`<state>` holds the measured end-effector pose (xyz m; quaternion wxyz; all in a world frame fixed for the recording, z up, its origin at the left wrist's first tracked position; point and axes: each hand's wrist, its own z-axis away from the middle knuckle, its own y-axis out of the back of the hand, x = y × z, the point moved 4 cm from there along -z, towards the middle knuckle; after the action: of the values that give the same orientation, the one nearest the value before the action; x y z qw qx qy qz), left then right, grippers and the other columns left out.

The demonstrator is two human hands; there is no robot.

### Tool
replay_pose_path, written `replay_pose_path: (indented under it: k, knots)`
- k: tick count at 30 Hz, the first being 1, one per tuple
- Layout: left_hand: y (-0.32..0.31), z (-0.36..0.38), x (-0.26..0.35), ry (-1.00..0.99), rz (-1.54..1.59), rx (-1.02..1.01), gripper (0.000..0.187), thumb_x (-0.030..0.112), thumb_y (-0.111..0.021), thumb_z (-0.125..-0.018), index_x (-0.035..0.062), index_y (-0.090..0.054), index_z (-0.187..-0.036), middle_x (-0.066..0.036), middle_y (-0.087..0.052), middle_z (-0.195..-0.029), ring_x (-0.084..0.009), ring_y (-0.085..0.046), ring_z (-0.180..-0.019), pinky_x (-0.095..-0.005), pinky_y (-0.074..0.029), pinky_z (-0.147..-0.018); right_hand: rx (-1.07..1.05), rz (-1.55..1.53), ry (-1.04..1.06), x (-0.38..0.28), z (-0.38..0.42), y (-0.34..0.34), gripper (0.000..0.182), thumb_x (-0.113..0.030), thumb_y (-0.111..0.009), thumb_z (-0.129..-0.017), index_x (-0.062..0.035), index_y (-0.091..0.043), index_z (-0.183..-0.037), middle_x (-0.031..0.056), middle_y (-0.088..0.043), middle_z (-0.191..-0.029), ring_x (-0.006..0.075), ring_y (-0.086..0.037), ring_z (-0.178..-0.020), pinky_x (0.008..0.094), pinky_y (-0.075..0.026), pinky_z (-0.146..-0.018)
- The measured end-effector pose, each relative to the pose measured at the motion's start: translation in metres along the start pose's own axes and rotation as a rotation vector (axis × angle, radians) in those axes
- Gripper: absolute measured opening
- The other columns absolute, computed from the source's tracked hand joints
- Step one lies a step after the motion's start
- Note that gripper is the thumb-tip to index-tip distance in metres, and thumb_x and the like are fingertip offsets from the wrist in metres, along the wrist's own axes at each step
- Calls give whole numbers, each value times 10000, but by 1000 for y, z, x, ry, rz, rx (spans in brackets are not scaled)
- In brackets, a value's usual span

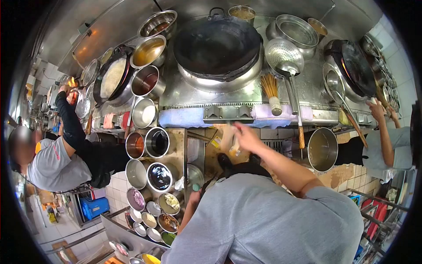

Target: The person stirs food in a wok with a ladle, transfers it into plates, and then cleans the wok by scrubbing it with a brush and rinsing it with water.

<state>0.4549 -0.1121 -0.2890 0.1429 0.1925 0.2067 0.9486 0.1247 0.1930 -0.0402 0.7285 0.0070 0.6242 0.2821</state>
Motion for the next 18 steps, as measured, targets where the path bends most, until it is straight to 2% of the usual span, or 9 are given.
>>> replay_pose_path:
  k: [1,3,6,8,10,12,14,16,18]
  knots:
    - [-5,-10,-15,3,-2,-4,542,458,-594,-793,-45,-637,-991,-240,-657,-927,-303,-639,-921,-394,-469,-772,-13,100,37,-27,-1,17,423,-208,-554,-879,-8,-468,-1242,217,-570,-1171,359,-579,-1030,387,-456,-871]
    - [-19,-20,-18,-579,-732,-55,463,404,-582,-805,-30,-643,-954,-246,-654,-877,-304,-650,-883,-408,-473,-734,53,254,304,-51,-13,31,377,-94,-527,-815,2,-500,-1179,203,-574,-1174,381,-552,-1063,392,-440,-928]
    - [-18,-42,-37,-279,-274,-87,396,327,-601,-795,-37,-636,-946,-214,-662,-842,-273,-650,-834,-396,-477,-702,152,570,715,-27,-39,7,380,-120,-481,-832,-18,-500,-1198,173,-583,-1180,343,-553,-1080,392,-369,-1022]
    - [-13,-19,-23,-152,-6,-27,411,322,-620,-785,-51,-632,-958,-197,-665,-858,-254,-644,-821,-387,-479,-694,161,826,752,33,-63,-13,371,-182,-446,-850,-43,-541,-1181,144,-576,-1209,291,-552,-1100,454,-269,-1087]
    - [8,10,-5,-14,266,42,429,318,-638,-775,-64,-628,-971,-180,-669,-875,-235,-638,-807,-379,-480,-686,-109,1282,470,69,-93,-20,314,-146,-487,-806,-65,-637,-1070,126,-634,-1123,264,-578,-1092,503,-229,-1085]
    - [22,31,28,-230,20,48,500,352,-672,-753,-86,-621,-990,-149,-663,-917,-215,-619,-805,-366,-477,-695,-327,1322,203,33,-124,9,273,-171,-467,-822,-76,-703,-922,141,-676,-1001,239,-638,-977,542,-257,-1044]
    - [24,40,39,-123,32,-1,538,381,-684,-746,-80,-622,-1017,-147,-659,-957,-206,-619,-837,-353,-473,-724,-26,1148,38,1,-151,59,262,-204,-497,-835,-52,-710,-832,148,-691,-888,247,-668,-858,559,-371,-937]
    - [19,32,25,-174,80,40,543,389,-681,-744,-78,-625,-1016,-151,-657,-954,-209,-617,-859,-346,-472,-741,-158,834,-99,-1,-183,102,266,-257,-570,-816,-25,-697,-848,187,-679,-908,314,-663,-832,541,-469,-792]
    - [20,35,19,-107,134,41,537,384,-668,-752,-81,-624,-1016,-158,-655,-964,-215,-616,-870,-349,-470,-748,-6,597,-19,-17,-168,139,343,-319,-636,-825,-22,-651,-996,160,-667,-1000,330,-644,-892,466,-525,-712]
